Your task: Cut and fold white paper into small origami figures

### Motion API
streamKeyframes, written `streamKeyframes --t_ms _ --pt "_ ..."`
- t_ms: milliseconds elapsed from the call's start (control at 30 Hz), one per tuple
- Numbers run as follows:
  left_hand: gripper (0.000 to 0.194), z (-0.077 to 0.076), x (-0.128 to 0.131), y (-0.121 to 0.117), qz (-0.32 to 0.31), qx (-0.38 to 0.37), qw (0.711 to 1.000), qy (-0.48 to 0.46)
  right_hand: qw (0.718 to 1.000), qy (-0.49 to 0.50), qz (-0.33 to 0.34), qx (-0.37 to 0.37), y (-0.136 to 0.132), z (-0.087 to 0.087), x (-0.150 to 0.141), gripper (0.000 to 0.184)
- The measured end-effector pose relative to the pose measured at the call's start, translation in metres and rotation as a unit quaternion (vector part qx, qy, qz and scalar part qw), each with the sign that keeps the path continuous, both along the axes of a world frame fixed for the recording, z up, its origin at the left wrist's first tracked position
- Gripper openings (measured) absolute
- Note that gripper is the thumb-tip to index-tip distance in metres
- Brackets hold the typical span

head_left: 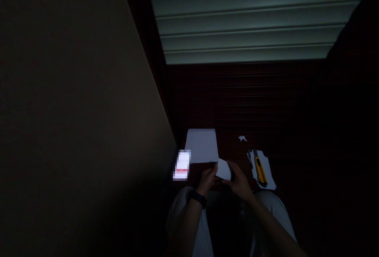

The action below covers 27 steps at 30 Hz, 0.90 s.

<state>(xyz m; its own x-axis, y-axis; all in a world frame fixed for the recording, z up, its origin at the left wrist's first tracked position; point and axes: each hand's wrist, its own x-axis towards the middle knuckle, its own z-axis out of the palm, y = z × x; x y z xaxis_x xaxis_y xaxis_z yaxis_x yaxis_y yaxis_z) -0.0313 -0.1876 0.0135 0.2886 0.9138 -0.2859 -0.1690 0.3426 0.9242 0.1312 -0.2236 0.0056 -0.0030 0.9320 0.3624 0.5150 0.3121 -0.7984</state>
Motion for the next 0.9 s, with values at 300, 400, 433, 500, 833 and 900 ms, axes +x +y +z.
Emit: streamKeyframes --t_ms 300,400,433,500,833,900 --pt "0.061 0.006 0.003 -0.002 -0.002 -0.019 0.998 -0.055 0.99 0.126 0.012 -0.058 0.006 -0.006 0.007 0.071" --pt "0.057 0.005 0.002 -0.003 -0.01 -0.016 0.999 -0.049 0.974 0.203 0.008 -0.103 0.009 -0.006 0.008 0.071" --pt "0.055 0.004 0.002 -0.003 -0.013 -0.011 0.999 -0.043 0.966 0.23 0.01 -0.119 0.009 -0.005 0.008 0.07" --pt "0.052 0.001 0.001 -0.003 -0.016 -0.001 0.999 -0.031 0.952 0.267 0.017 -0.149 0.009 -0.004 0.009 0.063" --pt "0.043 -0.017 0.004 0.002 0.044 0.112 0.993 0.021 0.928 0.299 0.047 -0.219 0.008 0.002 0.009 0.049" --pt "0.037 -0.02 0.004 0.004 0.043 0.104 0.993 0.027 0.922 0.31 0.046 -0.229 0.009 0.002 0.007 0.053"
